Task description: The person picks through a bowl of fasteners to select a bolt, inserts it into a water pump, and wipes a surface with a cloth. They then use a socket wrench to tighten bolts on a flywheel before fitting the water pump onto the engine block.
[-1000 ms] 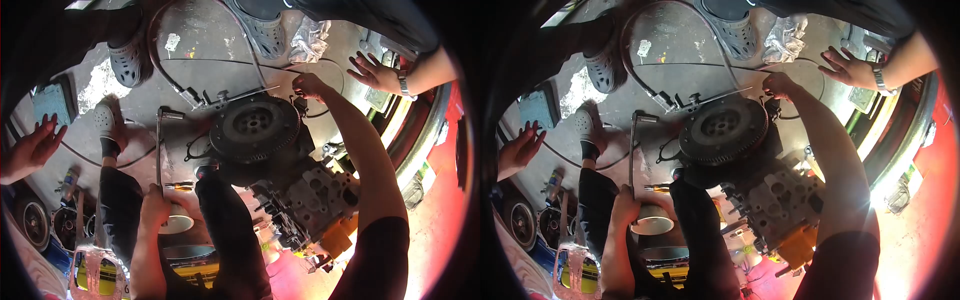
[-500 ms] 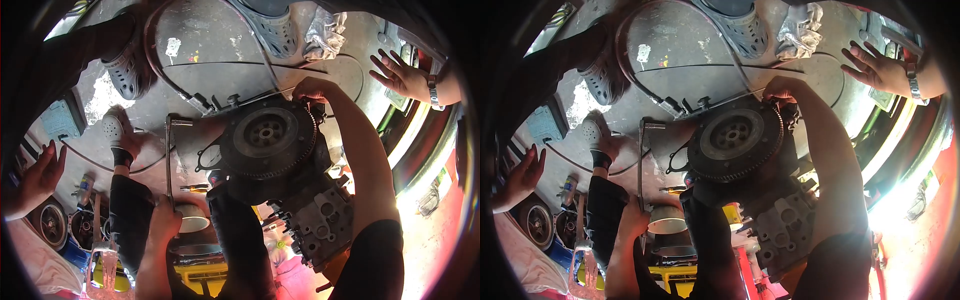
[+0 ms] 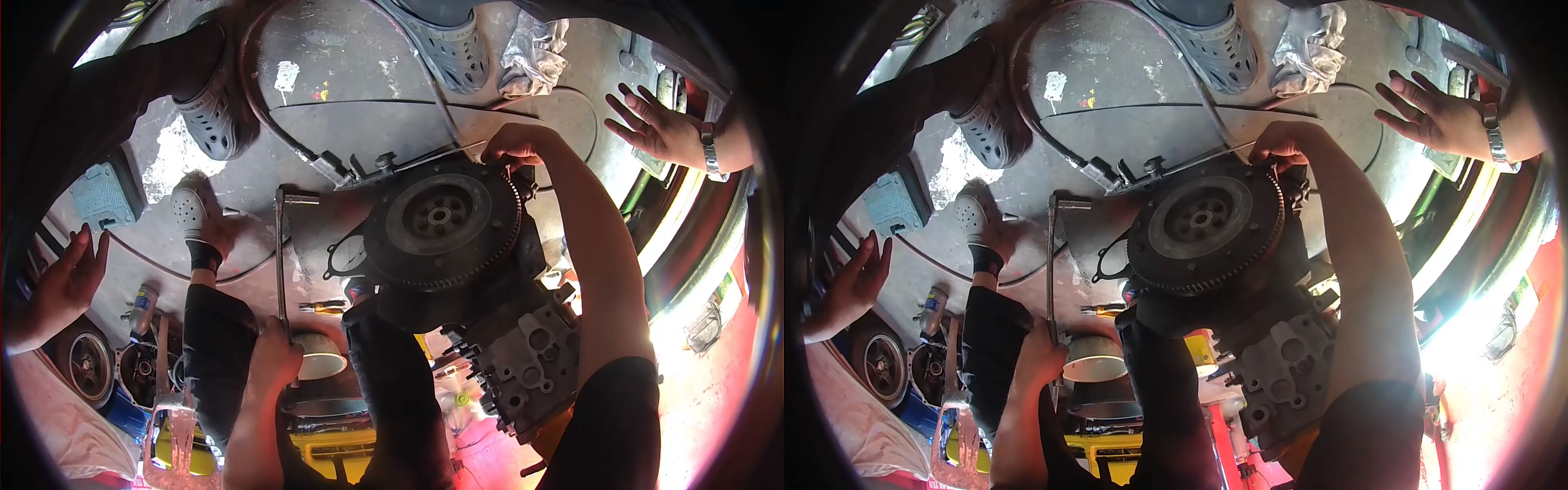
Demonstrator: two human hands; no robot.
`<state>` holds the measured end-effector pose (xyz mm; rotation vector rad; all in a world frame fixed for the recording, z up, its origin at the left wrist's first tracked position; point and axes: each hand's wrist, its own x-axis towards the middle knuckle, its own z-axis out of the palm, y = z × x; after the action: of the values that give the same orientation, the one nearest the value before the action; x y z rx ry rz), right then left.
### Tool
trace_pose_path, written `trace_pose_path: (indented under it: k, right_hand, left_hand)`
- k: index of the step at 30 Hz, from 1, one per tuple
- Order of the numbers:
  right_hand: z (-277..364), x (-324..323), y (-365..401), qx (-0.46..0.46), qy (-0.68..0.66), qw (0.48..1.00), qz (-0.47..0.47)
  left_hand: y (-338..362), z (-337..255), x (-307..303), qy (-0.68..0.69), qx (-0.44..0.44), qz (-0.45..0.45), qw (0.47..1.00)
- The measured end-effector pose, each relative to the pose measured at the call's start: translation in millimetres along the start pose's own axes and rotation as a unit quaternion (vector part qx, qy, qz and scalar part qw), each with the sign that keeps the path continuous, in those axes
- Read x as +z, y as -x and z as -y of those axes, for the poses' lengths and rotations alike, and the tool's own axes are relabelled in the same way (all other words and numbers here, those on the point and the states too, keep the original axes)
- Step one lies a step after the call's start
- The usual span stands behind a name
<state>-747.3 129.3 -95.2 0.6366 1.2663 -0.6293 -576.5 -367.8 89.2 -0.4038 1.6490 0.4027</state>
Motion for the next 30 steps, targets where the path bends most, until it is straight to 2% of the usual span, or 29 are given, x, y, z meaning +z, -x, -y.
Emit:
trace_pose_path:
  k: [12,15,19,30]
  right_hand:
    - [-4.8,-1.0,9.9,-0.02,-0.046,0.999,0.018]
    - [-6.3,-4.4,7.0,-0.024,-0.056,0.997,0.047]
    - [-7.9,-7.6,-0.9,0.002,-0.054,0.998,0.034]
    - [-3.4,-6.4,5.3,-0.012,-0.028,0.999,0.031]
  left_hand:
    - [0.1,-4.3,-2.2,-0.002,-0.008,0.004,1.0]
    - [1.1,-7.7,-5.7,0.005,-0.005,0.009,1.0]
    - [0.1,-7.4,-6.0,0.002,-0.006,0.01,1.0]
    - [-2.5,-1.1,-1.1,-0.024,-0.004,-0.002,1.0]
